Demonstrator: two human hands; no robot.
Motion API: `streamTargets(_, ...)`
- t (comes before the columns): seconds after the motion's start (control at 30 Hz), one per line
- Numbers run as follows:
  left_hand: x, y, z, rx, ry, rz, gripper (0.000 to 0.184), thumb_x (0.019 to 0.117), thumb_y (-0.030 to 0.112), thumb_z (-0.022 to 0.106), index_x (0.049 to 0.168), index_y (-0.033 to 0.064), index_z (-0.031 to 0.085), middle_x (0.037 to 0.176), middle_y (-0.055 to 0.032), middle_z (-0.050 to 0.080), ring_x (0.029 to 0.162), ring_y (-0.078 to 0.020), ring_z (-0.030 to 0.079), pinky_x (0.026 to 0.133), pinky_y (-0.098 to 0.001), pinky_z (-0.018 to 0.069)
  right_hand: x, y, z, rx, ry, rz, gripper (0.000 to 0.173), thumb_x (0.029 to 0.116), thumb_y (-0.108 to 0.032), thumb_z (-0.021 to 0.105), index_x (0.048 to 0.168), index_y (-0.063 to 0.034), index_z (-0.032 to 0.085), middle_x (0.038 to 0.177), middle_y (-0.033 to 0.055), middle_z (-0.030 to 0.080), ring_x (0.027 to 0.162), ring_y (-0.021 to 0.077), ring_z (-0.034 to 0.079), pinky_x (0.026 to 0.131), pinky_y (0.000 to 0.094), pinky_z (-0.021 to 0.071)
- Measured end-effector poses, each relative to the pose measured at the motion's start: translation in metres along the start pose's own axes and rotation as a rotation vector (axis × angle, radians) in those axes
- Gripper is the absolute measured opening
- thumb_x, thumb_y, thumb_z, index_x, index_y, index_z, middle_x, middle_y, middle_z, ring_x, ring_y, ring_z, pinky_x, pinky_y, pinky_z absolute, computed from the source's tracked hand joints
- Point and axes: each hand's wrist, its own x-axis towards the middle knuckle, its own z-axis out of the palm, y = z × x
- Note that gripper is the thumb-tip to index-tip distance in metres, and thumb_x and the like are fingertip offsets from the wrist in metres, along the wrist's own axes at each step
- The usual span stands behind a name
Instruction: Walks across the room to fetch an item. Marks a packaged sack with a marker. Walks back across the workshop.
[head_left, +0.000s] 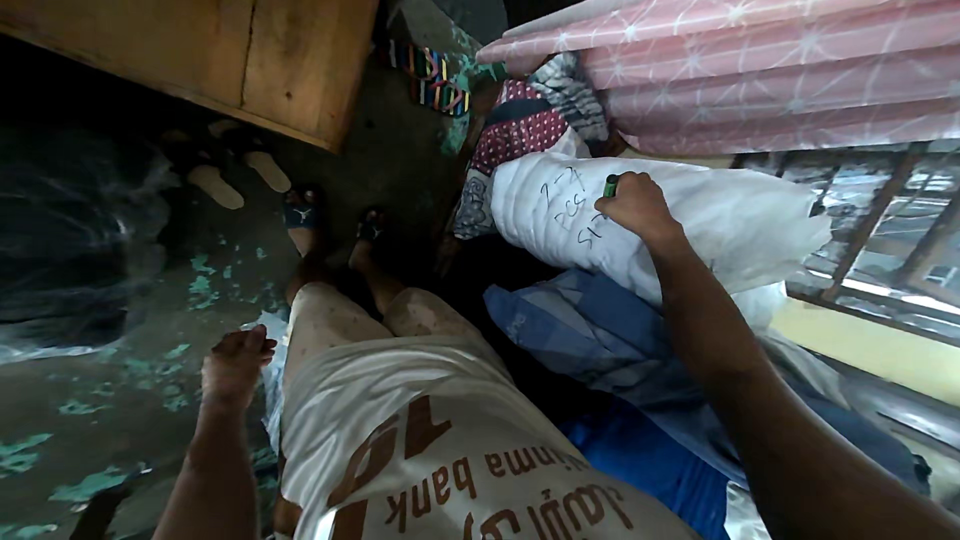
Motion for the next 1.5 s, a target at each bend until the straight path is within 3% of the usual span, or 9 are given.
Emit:
streamTargets(0.3, 0.001, 0.004, 0.011, 0.025, -0.008, -0.046, 0.047, 0.1060, 0.043, 0.054, 0.128, 0.0012, 0.060, 0.099, -0.0116, 0.070, 0.077, -0.0142, 0.068, 0.074, -0.0363, 0.0589, -0.006, -0.005, -0.003, 0.058, 0.013, 0.008, 0.038, 0.0843, -0.036, 0.077, 0.081, -0.0002, 0.064, 0.081, 0.0217, 0.064, 0.080, 0.0421, 0.065, 0.065, 0.0650, 0.0494)
streamTargets(0.53, 0.005, 0.013, 0.008, 0.061, -0.031, -0.001, 0.048, 0.1067, 0.042, 0.052, 0.130, 0.0014, 0.059, 0.103, -0.0132, 0.070, 0.081, -0.0157, 0.069, 0.077, -0.0375, 0.0584, 0.000, 0.001, -0.019, 0.079, 0.097, 0.042, 0.042, 0.0860, -0.038, 0.075, 0.091, 0.0034, 0.067, 0.093, 0.0272, 0.065, 0.092, 0.0468, 0.065, 0.075, 0.0694, 0.0492)
streamTargets(0.63, 0.007, 0.014, 0.007, 0.037, -0.029, -0.003, 0.048, 0.1063, 0.044, 0.053, 0.129, 0.0024, 0.060, 0.100, -0.0107, 0.070, 0.078, -0.0140, 0.068, 0.074, -0.0364, 0.0580, 0.006, 0.010, -0.025, 0.157, 0.118, 0.024, 0.039, 0.0834, -0.037, 0.077, 0.088, -0.0003, 0.066, 0.084, 0.0215, 0.065, 0.082, 0.0416, 0.065, 0.069, 0.0663, 0.0497)
streamTargets(0.97, 0.007, 0.015, 0.006, 0.015, -0.015, -0.015, 0.045, 0.1059, 0.041, 0.055, 0.127, 0.0019, 0.060, 0.097, -0.0096, 0.070, 0.075, -0.0127, 0.067, 0.072, -0.0344, 0.0583, 0.008, 0.010, -0.018, 0.219, 0.106, 0.032, 0.035, 0.0861, -0.038, 0.074, 0.084, -0.0043, 0.066, 0.077, 0.0166, 0.063, 0.074, 0.0365, 0.064, 0.064, 0.0624, 0.0490)
streamTargets(1.13, 0.008, 0.015, 0.004, 0.022, -0.013, -0.006, 0.046, 0.1055, 0.043, 0.055, 0.127, 0.0027, 0.060, 0.097, -0.0096, 0.070, 0.076, -0.0131, 0.068, 0.073, -0.0350, 0.0585, 0.014, 0.013, -0.011, 0.085, 0.048, 0.018, 0.038, 0.0869, -0.040, 0.075, 0.088, -0.0026, 0.068, 0.087, 0.0225, 0.066, 0.087, 0.0436, 0.065, 0.071, 0.0676, 0.0494)
streamTargets(1.33, 0.007, 0.015, 0.001, 0.019, -0.013, -0.022, 0.047, 0.1057, 0.044, 0.054, 0.127, 0.0029, 0.060, 0.098, -0.0096, 0.069, 0.075, -0.0130, 0.068, 0.073, -0.0353, 0.0587, 0.002, 0.013, -0.024, 0.108, 0.068, 0.096, 0.041, 0.0832, -0.037, 0.078, 0.084, 0.0018, 0.064, 0.085, 0.0243, 0.064, 0.084, 0.0451, 0.064, 0.069, 0.0676, 0.0490)
streamTargets(1.5, 0.003, 0.020, 0.001, 0.012, -0.044, -0.030, 0.048, 0.1061, 0.041, 0.054, 0.132, 0.0009, 0.058, 0.105, -0.0134, 0.069, 0.082, -0.0158, 0.068, 0.078, -0.0381, 0.0582, 0.005, 0.008, -0.015, 0.145, 0.064, 0.024, 0.037, 0.0844, -0.036, 0.076, 0.084, -0.0001, 0.066, 0.082, 0.0217, 0.064, 0.080, 0.0418, 0.064, 0.067, 0.0671, 0.0489)
